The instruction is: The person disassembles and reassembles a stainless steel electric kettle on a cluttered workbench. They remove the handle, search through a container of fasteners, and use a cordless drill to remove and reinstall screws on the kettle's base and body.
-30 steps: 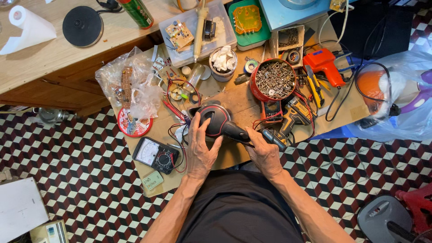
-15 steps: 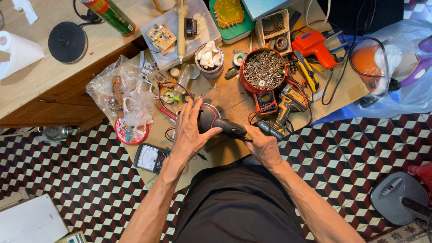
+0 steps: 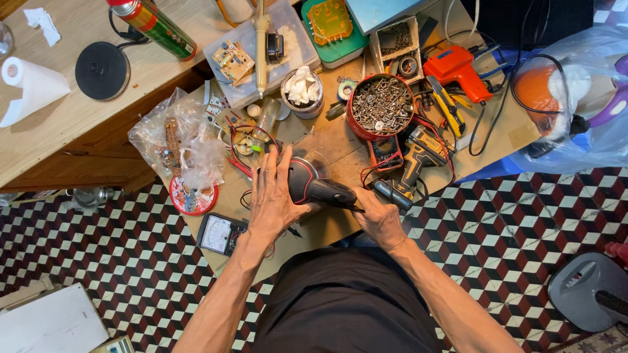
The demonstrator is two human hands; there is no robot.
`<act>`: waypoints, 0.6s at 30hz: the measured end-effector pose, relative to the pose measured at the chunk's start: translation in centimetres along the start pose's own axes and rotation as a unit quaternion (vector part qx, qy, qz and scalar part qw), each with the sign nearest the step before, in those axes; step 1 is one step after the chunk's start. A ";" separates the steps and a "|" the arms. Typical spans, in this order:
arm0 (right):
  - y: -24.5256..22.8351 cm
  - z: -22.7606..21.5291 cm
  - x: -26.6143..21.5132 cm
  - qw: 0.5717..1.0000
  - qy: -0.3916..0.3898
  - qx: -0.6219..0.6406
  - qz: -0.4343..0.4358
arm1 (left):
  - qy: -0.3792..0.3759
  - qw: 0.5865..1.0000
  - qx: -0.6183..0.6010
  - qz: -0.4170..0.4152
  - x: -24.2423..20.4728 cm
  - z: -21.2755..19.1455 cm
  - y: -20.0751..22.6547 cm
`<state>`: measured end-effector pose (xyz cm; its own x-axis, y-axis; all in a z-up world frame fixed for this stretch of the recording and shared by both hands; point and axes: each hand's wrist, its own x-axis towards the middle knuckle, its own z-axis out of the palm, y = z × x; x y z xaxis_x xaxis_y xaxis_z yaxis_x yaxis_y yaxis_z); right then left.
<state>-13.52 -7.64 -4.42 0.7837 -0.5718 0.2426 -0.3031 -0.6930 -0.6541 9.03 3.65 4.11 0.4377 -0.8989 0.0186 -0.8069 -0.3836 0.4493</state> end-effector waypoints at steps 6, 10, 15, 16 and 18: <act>-0.2 -0.8 0.3 1.000 -0.006 0.001 0.007 | 0.084 0.994 -0.030 -0.064 -1.5 1.6 1.6; -0.7 -1.2 1.0 0.999 -0.028 -0.005 0.015 | 0.094 0.990 -0.016 -0.106 -1.7 1.6 2.3; -1.8 -2.7 1.0 0.999 -0.045 -0.023 0.000 | 0.057 0.984 0.005 -0.166 -1.7 0.6 3.4; -2.1 -3.1 0.9 0.999 -0.031 -0.017 -0.016 | 0.057 0.985 0.002 -0.163 -1.8 0.4 3.5; -2.5 -3.7 1.0 1.000 -0.020 -0.010 -0.023 | 0.055 0.987 -0.009 -0.151 -2.0 0.3 3.8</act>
<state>-13.99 -8.11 0.10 0.8174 -0.5223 0.2429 -0.2776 -0.7267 -0.6284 4.95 3.94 5.52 0.6978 -0.7159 -0.0220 -0.6268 -0.6252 0.4650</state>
